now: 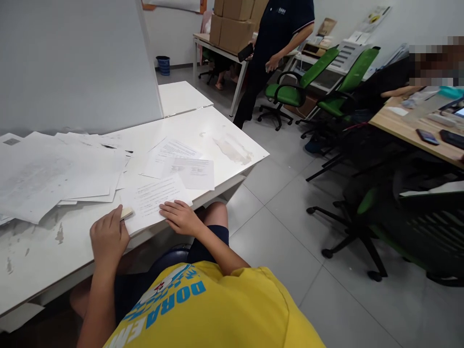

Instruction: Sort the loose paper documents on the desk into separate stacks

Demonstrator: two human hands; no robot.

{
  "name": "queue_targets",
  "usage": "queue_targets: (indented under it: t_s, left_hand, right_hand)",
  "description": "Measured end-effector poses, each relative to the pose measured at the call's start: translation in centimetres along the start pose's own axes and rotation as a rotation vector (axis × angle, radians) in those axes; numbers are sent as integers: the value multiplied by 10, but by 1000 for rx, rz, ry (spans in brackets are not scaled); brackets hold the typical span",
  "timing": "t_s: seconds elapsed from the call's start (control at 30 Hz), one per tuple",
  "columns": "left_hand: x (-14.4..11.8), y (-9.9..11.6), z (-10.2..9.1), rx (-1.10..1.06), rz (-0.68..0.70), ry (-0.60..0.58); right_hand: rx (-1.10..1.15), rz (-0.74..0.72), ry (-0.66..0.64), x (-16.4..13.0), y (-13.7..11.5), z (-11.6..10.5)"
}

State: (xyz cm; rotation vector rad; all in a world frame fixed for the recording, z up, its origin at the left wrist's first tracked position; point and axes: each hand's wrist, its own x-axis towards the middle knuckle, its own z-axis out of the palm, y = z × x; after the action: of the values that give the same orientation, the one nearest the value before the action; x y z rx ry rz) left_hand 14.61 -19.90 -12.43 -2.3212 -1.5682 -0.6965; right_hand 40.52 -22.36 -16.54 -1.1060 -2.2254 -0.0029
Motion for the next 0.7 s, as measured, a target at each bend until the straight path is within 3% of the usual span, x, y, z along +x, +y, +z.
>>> queue_targets:
  t_s: [0.37, 0.5, 0.63, 0.7]
  left_hand:
    - [1, 2, -1, -26, -21, -40]
    - [5, -2, -2, 50, -54, -137]
    - [14, -13, -19, 85, -12, -311]
    - [29, -13, -34, 28, 30, -325]
  right_hand:
    - [51, 23, 154, -2, 6, 4]
    - [92, 3, 131, -2, 6, 5]
    - [113, 57, 75, 3, 9, 3]
    - [57, 76, 37, 10, 6, -5]
